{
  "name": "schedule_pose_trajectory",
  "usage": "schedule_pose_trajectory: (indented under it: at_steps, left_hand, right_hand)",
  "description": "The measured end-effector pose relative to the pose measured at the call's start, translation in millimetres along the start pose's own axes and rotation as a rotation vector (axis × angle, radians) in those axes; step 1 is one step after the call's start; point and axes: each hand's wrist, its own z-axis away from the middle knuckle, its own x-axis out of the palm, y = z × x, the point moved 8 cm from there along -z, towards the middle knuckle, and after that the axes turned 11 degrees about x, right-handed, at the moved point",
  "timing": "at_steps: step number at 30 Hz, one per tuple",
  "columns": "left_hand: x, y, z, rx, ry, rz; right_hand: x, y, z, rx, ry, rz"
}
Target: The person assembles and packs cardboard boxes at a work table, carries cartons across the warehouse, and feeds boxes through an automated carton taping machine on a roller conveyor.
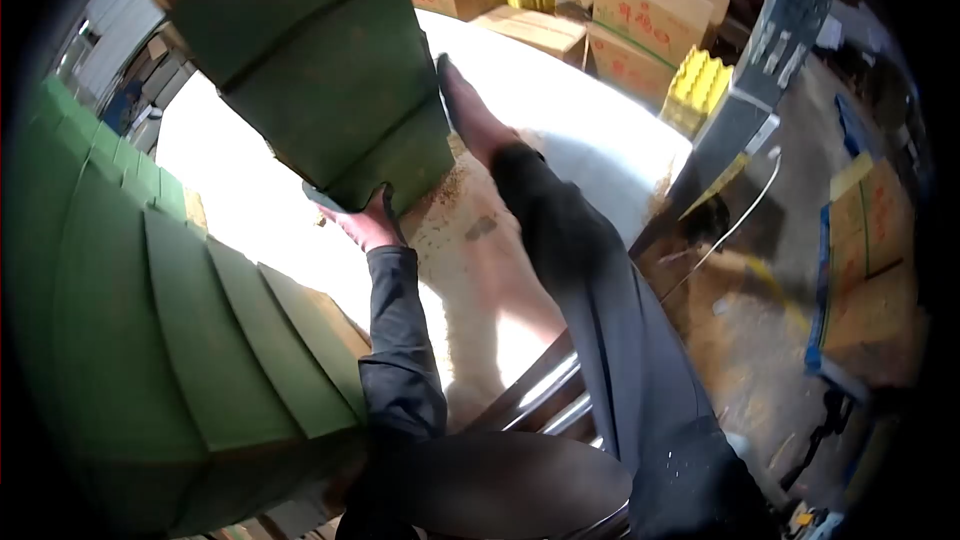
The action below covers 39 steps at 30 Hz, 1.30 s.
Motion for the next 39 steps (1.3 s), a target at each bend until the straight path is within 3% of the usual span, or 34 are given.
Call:
schedule_pose_trajectory:
  at_steps: [1,2,5,7,8,10,11,13,14,15,16,17,18,19,21,23,26,27,28,30,31,32,33,34,35,36,37,39]
  left_hand:
    - [1.4,14.0,-3.2,0.105,-0.020,-0.148]
    - [-2.3,14.3,1.7,0.006,-0.040,-0.057]
    - [-17.3,47.8,33.7,-0.027,-0.053,0.071]
    - [-56.8,98.1,81.6,0.416,-0.070,-0.526]
    - [-76.8,98.7,101.3,0.219,-0.175,-0.482]
    - [-109.8,151.9,128.7,0.072,-0.339,-0.258]
    - [-126.5,178.6,143.8,-0.014,-0.410,-0.157]
    - [-170.6,185.0,195.4,-0.349,-0.473,0.268]
    - [-195.9,206.9,197.4,-0.408,-0.504,0.281]
    - [-216.7,234.3,179.5,-0.246,-0.506,0.292]
    - [-225.9,292.6,142.5,0.235,-0.653,0.122]
    - [-243.4,350.0,116.0,0.725,-0.643,-0.033]
    - [-262.5,374.9,80.1,0.790,-0.477,0.012]
    - [-267.3,388.3,30.9,0.714,-0.279,0.091]
    - [-262.0,414.4,-52.2,0.607,-0.016,0.225]
    - [-227.1,432.6,-106.0,0.508,-0.002,0.348]
    - [-204.4,454.8,-104.1,0.191,-0.133,0.532]
    - [-210.1,471.9,-91.8,0.135,-0.141,0.551]
    - [-231.3,502.3,-73.0,0.386,-0.077,0.615]
    - [-274.7,559.5,-18.3,0.920,0.017,0.752]
    - [-303.9,599.5,7.9,1.169,-0.066,0.707]
    - [-326.8,611.5,30.6,1.123,-0.032,0.707]
    - [-343.0,609.1,54.9,1.223,-0.152,0.706]
    - [-359.7,605.1,79.8,1.315,-0.283,0.708]
    - [-368.9,608.4,107.8,1.433,-0.561,0.629]
    - [-375.3,606.8,126.8,1.335,-0.757,0.696]
    - [-376.4,601.7,147.1,1.229,-0.945,0.753]
    - [-370.8,574.8,166.7,1.040,-0.968,0.615]
  right_hand:
    - [9.4,-4.9,-2.9,-0.067,0.014,0.110]
    - [6.2,-2.6,9.7,-0.069,0.046,0.070]
    - [3.0,-27.0,56.7,-0.116,0.120,0.062]
    - [-17.0,-30.6,96.5,-0.184,0.238,0.109]
    - [-25.9,-40.5,128.7,-0.188,0.308,0.160]
    - [-49.2,-54.6,189.7,-0.174,0.533,0.199]
    - [-52.0,-72.3,221.5,-0.076,0.512,0.058]
    - [-69.5,-93.9,274.0,-0.042,0.555,0.129]
    - [-76.5,-103.3,298.1,-0.027,0.585,0.191]
    - [-83.6,-111.2,318.0,-0.058,0.590,0.180]
    - [-84.2,-118.2,336.2,-0.069,0.584,0.168]
    - [-85.7,-123.9,352.2,-0.072,0.573,0.156]
    - [-87.5,-130.7,367.2,-0.104,0.600,0.227]
    - [-89.1,-132.3,382.4,-0.126,0.629,0.293]
    - [-100.1,-134.2,402.4,0.033,0.652,0.307]
    - [-69.5,-209.0,436.8,-0.126,0.766,0.092]
    - [12.2,-288.1,439.4,0.100,0.323,-0.317]
    - [19.6,-311.1,444.8,-0.045,0.238,-0.252]
    - [27.2,-334.0,452.6,-0.192,0.152,-0.202]
    - [16.9,-358.8,476.6,-0.509,0.283,0.379]
    - [9.0,-370.5,493.3,-0.265,0.236,-0.128]
    - [3.9,-378.5,518.1,-0.096,0.289,-0.708]
    - [-22.6,-394.8,560.1,-0.270,0.570,-0.390]
    - [-40.6,-398.0,597.7,-0.257,0.630,-0.304]
    - [-38.4,-409.6,648.4,-0.128,0.668,-0.310]
    - [-53.7,-404.8,676.4,-0.230,0.679,-0.295]
    - [-55.4,-398.8,710.2,-0.199,0.716,-0.345]
    - [-72.9,-369.0,772.1,-0.236,0.891,-0.073]
